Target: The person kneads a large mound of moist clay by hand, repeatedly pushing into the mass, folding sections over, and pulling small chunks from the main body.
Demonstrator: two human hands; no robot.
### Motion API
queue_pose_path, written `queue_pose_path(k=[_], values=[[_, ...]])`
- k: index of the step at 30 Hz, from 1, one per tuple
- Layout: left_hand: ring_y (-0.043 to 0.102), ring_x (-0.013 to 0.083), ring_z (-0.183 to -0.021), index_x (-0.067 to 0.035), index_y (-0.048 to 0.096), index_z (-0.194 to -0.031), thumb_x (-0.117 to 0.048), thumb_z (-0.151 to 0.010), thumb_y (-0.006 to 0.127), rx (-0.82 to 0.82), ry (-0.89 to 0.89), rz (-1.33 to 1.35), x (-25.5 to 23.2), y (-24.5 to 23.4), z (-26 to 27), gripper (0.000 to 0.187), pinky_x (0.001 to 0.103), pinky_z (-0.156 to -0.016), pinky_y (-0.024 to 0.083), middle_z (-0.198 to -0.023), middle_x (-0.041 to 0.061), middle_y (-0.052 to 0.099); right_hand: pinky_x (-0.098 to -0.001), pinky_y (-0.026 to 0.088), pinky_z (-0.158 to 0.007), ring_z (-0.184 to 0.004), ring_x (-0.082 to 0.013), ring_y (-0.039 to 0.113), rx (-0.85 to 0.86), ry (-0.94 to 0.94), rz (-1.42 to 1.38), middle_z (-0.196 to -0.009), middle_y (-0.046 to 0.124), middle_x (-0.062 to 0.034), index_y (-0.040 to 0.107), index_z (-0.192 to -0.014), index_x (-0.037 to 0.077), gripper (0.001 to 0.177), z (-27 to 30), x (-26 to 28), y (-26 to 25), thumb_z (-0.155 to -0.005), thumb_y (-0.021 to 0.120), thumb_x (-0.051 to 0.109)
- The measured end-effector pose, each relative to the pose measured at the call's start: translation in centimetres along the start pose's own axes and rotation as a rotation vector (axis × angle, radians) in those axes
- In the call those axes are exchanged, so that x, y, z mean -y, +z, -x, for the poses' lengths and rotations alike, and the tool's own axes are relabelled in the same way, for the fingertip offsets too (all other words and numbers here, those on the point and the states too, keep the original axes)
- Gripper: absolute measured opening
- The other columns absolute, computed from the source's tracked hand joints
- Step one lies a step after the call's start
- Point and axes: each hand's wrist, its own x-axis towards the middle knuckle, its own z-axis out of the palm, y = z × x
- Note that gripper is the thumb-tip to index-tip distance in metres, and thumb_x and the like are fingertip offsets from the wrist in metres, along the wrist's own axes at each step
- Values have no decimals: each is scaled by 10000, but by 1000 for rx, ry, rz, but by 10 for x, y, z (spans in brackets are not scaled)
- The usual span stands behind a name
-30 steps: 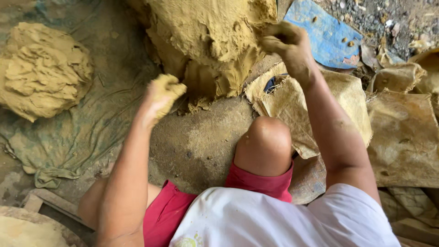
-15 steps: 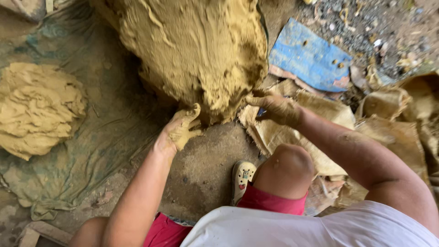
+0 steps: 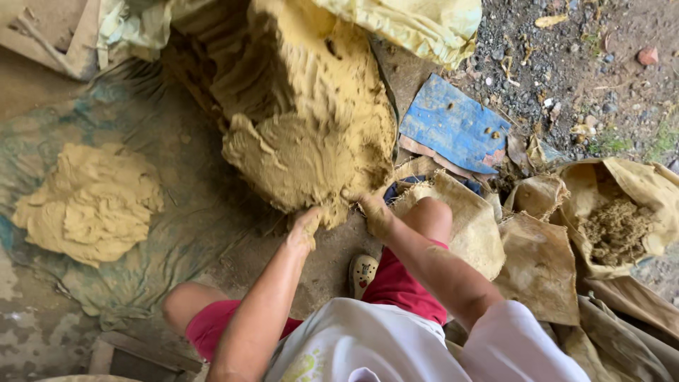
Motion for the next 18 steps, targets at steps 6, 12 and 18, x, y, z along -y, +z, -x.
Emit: queue_pose_path(k=[6,12,18], values=[[348,398,-1473,-89,537,-1385,-438,-677,858,-74,-134,-26,1,7,-19,852,657,-1175,276,-1557,200,433,-403,468,-675,-815,-297,594,-269,178,139,-922,691,-187,702,-933,-93,352,-62,-50,-4,-727,801,176],[358,397,-1467,-75,530,-1391,-451,-685,852,-158,-186,-28,-2,6,-42,863,636,-1175,286,-1554,210,435,-389,467,-665,-810,-280,597,-319,252,235,-907,683,-169,679,-904,-48,307,-73,-54,-5,-744,792,188],[368,396,-1461,-61,523,-1398,-465,-694,846,-211,-152,-20,-25,13,-94,874,616,-1175,295,-1550,220,436,-395,476,-685,-832,-282,602,-343,326,259,-939,678,-171,660,-953,-33,346,-89,-61,-2,-754,791,218]])
